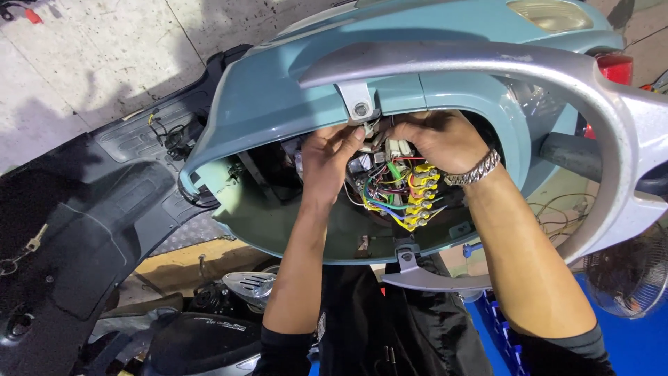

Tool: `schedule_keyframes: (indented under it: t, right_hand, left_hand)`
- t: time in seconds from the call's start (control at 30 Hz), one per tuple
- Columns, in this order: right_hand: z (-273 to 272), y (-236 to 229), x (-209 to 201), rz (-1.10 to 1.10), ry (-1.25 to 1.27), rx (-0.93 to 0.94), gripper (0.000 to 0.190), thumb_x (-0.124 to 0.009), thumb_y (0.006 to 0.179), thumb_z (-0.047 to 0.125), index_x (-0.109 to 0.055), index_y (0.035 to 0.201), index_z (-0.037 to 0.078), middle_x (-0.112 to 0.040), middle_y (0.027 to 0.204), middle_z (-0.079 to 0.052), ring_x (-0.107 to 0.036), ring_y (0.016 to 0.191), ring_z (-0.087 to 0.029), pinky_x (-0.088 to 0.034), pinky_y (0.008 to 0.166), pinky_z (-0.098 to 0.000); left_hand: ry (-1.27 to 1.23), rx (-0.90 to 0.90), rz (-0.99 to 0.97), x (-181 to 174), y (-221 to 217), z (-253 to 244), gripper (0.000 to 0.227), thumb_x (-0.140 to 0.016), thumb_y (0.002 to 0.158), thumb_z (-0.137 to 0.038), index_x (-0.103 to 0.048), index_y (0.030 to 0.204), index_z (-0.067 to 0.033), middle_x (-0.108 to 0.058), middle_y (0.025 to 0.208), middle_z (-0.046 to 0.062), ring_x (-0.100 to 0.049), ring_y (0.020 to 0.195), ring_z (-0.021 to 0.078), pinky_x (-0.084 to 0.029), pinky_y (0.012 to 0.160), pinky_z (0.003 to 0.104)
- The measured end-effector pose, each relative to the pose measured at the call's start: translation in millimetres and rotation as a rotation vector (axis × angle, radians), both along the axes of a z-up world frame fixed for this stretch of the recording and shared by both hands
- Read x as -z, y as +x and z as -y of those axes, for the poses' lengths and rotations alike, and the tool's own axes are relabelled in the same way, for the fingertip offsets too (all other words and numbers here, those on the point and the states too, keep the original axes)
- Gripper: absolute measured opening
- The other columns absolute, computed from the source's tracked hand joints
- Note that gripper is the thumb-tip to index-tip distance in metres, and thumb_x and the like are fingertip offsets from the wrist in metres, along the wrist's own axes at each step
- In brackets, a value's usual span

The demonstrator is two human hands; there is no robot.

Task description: Connecting and organizing the electrical wiring harness and fuse box inside a scooter's body

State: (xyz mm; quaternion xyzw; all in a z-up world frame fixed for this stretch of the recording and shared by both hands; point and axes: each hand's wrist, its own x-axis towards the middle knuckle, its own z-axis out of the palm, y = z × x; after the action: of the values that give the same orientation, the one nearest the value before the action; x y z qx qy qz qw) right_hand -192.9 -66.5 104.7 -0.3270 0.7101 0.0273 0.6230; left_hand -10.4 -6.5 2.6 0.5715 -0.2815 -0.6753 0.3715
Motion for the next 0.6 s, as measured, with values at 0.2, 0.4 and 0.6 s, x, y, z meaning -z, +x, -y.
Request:
schedule_keyframes:
  t: [0.2, 0.4, 0.6]
  right_hand:
    - [5, 3, -3, 0.041, 0.041, -0.005, 0.038, -0.066, 0.089, 0.033, -0.077, 0.112, 0.005, -0.070, 0.127, -0.025, -0.056, 0.132, -0.044, -0.037, 0.114, -0.0593]
    - [10, 9, -10, 0.048, 0.067, 0.006, 0.038, -0.064, 0.093, 0.031, -0.076, 0.114, 0.003, -0.067, 0.130, -0.027, -0.056, 0.133, -0.045, -0.035, 0.116, -0.0609]
    - [4, 0, 1, 0.042, 0.072, 0.042, 0.034, -0.067, 0.091, 0.033, -0.078, 0.111, 0.008, -0.069, 0.129, -0.023, -0.057, 0.132, -0.042, -0.039, 0.114, -0.0552]
  left_hand:
    - [0.161, 0.064, -0.014, -26, -1, 20, 0.013, -0.077, 0.088, -0.020, -0.073, 0.087, -0.0075, -0.064, 0.069, 0.006, -0.058, 0.069, 0.0135, -0.045, 0.066, 0.024]
    - [0.221, 0.089, -0.022, -15, -1, 24, 0.016, -0.075, 0.090, -0.022, -0.075, 0.088, -0.0055, -0.065, 0.066, 0.007, -0.060, 0.065, 0.0128, -0.044, 0.060, 0.024]
    - [-0.007, 0.328, 0.213, -19, 15, 18, 0.025, -0.085, 0.084, -0.020, -0.076, 0.098, -0.0028, -0.073, 0.078, 0.012, -0.065, 0.073, 0.0142, -0.054, 0.068, 0.029]
